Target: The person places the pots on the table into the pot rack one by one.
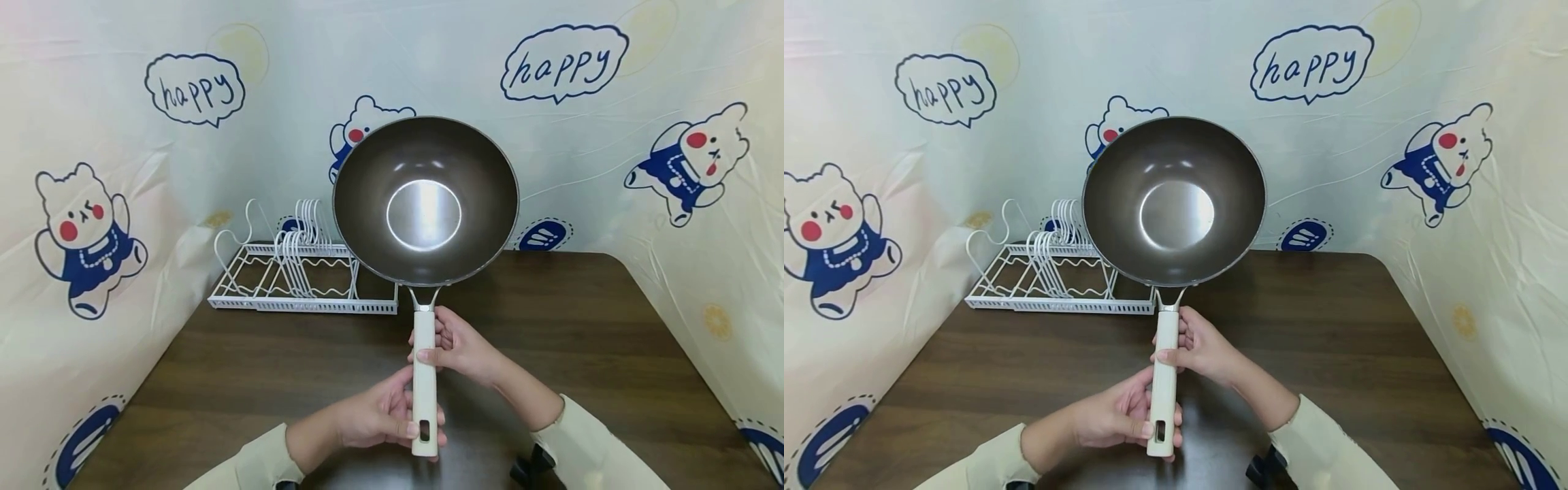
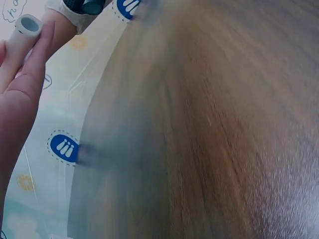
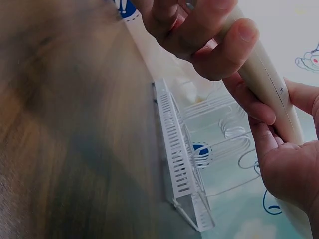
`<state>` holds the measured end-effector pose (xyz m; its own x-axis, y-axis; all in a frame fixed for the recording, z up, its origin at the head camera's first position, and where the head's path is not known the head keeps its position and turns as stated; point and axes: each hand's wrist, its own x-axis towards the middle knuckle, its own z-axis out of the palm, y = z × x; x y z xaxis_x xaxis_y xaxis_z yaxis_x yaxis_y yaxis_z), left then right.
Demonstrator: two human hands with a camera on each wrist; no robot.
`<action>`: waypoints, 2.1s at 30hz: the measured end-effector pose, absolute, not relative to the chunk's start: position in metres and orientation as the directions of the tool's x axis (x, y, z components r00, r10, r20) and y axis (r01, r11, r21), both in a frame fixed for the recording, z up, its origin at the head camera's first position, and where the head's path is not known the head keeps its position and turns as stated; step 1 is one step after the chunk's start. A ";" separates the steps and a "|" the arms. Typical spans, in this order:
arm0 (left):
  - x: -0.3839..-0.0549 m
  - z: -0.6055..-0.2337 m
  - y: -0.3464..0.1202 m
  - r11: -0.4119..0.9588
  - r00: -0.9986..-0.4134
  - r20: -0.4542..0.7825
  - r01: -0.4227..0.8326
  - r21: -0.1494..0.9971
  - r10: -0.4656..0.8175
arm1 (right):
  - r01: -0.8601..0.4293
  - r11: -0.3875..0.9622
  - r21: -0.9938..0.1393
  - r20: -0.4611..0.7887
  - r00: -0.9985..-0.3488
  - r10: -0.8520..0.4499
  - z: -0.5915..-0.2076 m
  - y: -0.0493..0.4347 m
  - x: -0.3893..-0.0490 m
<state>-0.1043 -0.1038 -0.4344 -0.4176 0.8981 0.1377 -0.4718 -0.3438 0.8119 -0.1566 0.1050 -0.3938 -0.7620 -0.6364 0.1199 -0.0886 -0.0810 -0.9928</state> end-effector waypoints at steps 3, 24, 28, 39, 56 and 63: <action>-0.107 -0.437 -0.104 -0.355 -0.430 0.148 -0.454 0.817 0.890 | -0.102 -0.087 -0.991 0.134 -0.748 -0.650 -0.395 0.102 -0.162; -0.115 -0.447 -0.113 -0.351 -0.619 0.172 -0.179 0.919 0.766 | -0.239 0.122 -0.963 0.099 -0.739 -0.666 -0.384 0.082 -0.190; -0.115 -0.453 -0.112 -0.308 -0.671 0.189 -0.061 0.950 0.717 | -0.283 0.144 -0.948 0.124 -0.746 -0.654 -0.384 0.074 -0.192; -0.122 -0.459 -0.113 -0.147 -0.814 0.207 0.150 0.978 0.543 | -0.454 0.325 -0.830 0.219 -0.800 -0.558 -0.378 0.048 -0.198; -0.124 -0.449 -0.118 -0.042 -0.926 0.231 0.229 0.972 0.297 | -0.457 0.243 -0.855 0.246 -0.772 -0.586 -0.363 0.022 -0.203; -0.126 -0.446 -0.119 0.030 -0.969 0.190 0.197 0.980 0.158 | -0.447 0.187 -0.875 0.250 -0.748 -0.615 -0.359 0.014 -0.205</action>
